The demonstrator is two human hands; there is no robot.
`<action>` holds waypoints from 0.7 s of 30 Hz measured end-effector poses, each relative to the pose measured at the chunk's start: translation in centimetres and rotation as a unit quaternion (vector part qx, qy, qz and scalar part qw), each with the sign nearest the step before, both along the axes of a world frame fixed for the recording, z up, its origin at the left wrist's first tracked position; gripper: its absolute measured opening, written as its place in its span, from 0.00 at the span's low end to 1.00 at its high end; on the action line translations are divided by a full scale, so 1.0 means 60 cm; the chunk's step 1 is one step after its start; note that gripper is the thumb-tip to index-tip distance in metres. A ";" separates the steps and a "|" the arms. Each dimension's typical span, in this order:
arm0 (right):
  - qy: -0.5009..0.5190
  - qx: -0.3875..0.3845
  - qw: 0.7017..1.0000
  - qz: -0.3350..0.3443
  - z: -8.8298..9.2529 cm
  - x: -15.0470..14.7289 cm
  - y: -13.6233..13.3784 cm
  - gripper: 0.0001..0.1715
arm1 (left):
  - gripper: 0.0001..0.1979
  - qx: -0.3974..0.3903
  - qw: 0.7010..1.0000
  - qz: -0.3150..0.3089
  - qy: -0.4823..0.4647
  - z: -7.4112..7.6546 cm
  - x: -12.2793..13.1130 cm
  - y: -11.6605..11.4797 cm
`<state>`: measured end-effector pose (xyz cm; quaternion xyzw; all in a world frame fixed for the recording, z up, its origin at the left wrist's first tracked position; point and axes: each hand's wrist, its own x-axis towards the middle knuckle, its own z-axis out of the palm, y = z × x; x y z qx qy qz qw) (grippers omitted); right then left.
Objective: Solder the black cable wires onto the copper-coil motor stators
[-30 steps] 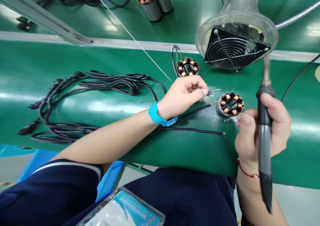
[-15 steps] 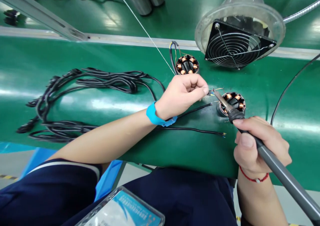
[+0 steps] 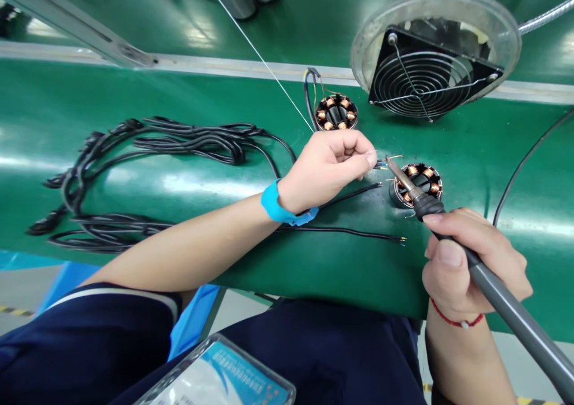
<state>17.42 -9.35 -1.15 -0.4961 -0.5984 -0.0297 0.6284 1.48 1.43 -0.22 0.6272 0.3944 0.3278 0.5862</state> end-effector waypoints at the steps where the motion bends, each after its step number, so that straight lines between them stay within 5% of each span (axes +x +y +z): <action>1: -0.004 0.003 1.000 -0.004 0.000 0.000 0.000 0.13 | 0.10 -0.001 1.000 0.000 0.000 0.000 0.000 0.000; 9: 0.013 0.027 0.999 -0.012 -0.009 0.011 0.003 0.15 | 0.10 -0.003 1.000 0.000 -0.004 0.002 0.003 0.000; 15: -0.020 -0.056 0.998 0.004 -0.003 0.003 0.001 0.17 | 0.10 -0.007 1.000 0.005 -0.009 0.001 0.003 0.000; 21: 0.019 -0.020 0.999 0.018 -0.010 -0.016 0.020 0.22 | 0.09 -0.011 1.000 0.005 -0.015 0.002 0.004 0.000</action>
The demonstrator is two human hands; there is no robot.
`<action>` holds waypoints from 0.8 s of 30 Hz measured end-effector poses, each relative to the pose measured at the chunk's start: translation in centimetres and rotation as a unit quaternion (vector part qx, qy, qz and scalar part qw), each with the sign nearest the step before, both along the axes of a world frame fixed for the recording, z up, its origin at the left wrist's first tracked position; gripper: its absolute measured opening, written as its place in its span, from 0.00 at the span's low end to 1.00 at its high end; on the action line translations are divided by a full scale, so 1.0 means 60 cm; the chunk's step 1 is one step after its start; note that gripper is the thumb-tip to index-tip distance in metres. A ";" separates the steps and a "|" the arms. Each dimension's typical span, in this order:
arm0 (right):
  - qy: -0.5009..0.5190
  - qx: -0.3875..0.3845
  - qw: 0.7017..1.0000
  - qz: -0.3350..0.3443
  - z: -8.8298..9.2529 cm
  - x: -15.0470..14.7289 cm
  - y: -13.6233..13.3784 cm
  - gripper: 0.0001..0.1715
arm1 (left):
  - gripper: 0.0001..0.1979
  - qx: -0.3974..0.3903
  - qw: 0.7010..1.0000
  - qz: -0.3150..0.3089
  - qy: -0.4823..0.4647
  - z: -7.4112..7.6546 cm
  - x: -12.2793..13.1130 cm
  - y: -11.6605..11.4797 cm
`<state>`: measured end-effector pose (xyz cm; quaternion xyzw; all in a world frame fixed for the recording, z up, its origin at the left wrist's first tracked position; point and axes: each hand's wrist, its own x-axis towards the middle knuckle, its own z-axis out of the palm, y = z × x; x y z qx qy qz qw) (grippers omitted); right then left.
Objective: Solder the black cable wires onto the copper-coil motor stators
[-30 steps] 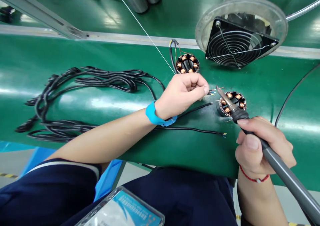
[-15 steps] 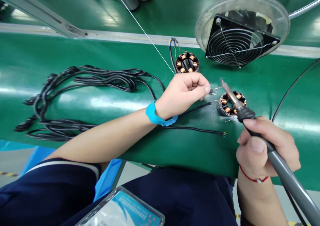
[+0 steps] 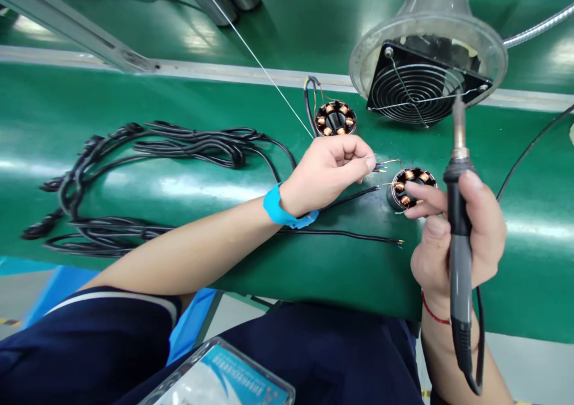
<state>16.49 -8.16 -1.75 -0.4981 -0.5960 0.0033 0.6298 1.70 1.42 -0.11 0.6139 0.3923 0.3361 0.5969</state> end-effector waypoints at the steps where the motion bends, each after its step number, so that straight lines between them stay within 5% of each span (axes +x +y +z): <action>1: 0.001 0.012 1.000 -0.005 -0.002 -0.001 0.003 0.21 | 0.09 0.000 1.000 -0.002 -0.002 0.000 0.000 0.000; 5: 0.006 -0.018 1.000 -0.006 -0.008 0.001 0.006 0.20 | 0.09 -0.003 1.000 -0.011 -0.010 -0.002 0.000 0.001; 14: -0.036 -0.151 0.984 0.088 -0.025 -0.001 0.000 0.43 | 0.08 0.004 1.000 -0.022 -0.005 -0.004 0.000 0.004; 24: -0.052 -0.134 0.990 0.014 -0.028 -0.007 0.004 0.38 | 0.08 0.023 0.999 -0.034 -0.015 -0.016 0.000 0.005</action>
